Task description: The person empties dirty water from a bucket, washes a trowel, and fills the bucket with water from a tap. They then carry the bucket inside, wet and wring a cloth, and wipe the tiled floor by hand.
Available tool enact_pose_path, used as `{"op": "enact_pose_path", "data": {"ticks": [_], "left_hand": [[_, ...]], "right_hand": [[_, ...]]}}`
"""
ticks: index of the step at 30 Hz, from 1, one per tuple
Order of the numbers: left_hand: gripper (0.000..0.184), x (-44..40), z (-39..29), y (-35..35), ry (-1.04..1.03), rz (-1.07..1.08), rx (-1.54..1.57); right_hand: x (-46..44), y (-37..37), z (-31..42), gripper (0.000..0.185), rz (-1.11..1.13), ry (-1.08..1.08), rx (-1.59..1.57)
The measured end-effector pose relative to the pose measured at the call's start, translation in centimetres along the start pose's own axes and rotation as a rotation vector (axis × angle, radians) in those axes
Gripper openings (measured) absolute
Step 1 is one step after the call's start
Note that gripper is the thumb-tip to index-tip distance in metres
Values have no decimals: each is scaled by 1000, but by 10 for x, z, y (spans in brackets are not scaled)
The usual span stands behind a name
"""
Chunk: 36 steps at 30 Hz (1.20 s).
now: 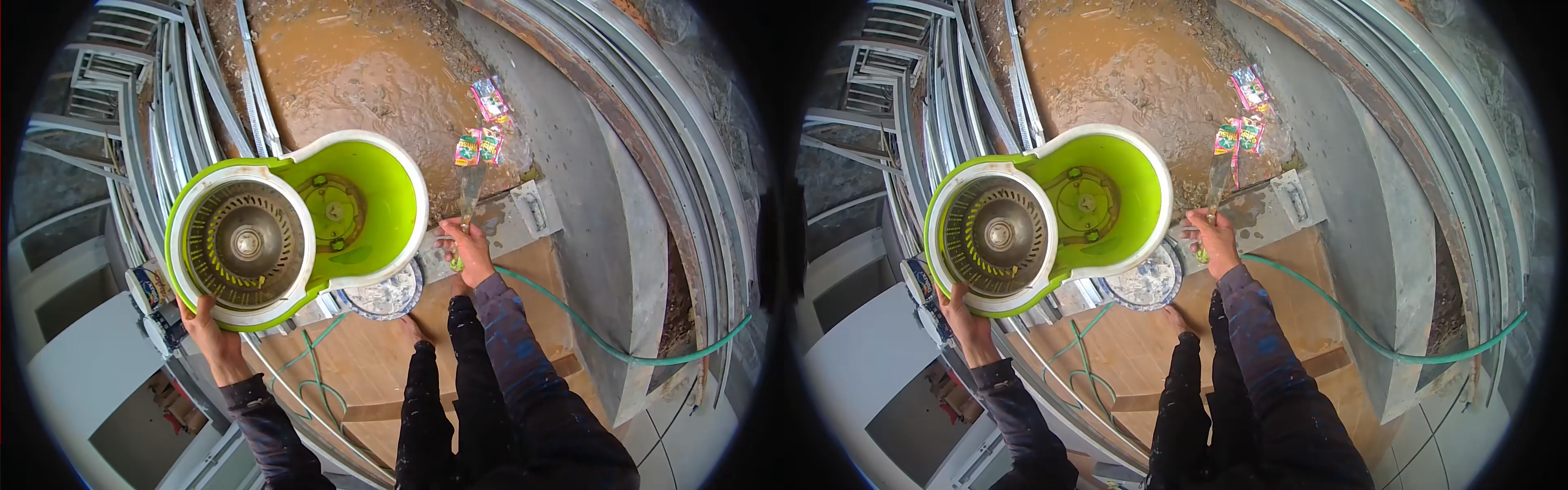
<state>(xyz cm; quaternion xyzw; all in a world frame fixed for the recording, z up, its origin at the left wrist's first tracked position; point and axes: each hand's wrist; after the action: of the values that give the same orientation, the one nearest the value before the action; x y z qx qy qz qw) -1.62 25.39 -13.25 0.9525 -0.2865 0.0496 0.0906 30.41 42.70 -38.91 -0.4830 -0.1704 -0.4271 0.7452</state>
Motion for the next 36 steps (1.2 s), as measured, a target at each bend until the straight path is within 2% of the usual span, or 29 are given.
{"op": "enact_pose_path", "data": {"ticks": [4, 6, 8, 10, 12, 14, 18, 23, 27, 30, 32, 33, 34, 36], "left_hand": [[52, 13, -13, -14, -58, 52, -23], [50, 26, -21, -41, -265, 51, -315], [50, 33, -14, -71, -633, -41, -702], [52, 35, -13, -79, -854, 69, -1063], [49, 16, 2, -58, -1038, 18, -1165], [42, -12, -5, -39, -1258, -25, -1038], [37, -47, -50, -28, -1360, -118, -1004], [27, -60, -85, -28, -1598, -69, -986], [31, -48, -100, -41, -1617, 51, -1011], [39, -23, -105, -72, -1561, 135, -860], [57, 0, -104, -90, -1361, 222, -745], [55, -4, -90, -95, -1182, 164, -643], [54, -13, -76, -92, -888, 355, -390], [58, 20, -65, -91, -577, 372, -317]], "right_hand": [[24, -17, -14, 21, -48, 65, 73], [34, -26, -37, 18, -57, 79, 82], [47, -34, -65, 16, -72, 94, 100], [64, -43, -94, 15, -78, 8, 103], [81, -54, -118, 14, -100, 13, 81], [98, -64, -133, 14, -121, 33, 72], [114, -73, -176, 15, -84, 44, 50], [150, -71, -184, 15, -128, 104, 59], [179, -50, -198, 13, -176, 265, -28], [213, -33, -207, 12, -282, 441, 69], [242, -17, -216, 11, -224, 362, -27], [268, -19, -212, 12, -291, 424, -3], [277, -8, -228, 11, -214, 445, -179], [309, 0, -248, 13, -272, 468, -319]]}}
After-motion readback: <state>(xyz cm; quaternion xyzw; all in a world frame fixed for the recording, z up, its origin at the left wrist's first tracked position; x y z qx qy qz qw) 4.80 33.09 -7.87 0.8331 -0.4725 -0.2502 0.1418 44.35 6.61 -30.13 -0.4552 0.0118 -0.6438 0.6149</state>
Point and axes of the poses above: each hand's wrist, its own x-axis away from the middle knuckle, its own y-axis out of the back of the hand, z = x × y, and after that the axes turned 13 degrees about z, right-handed
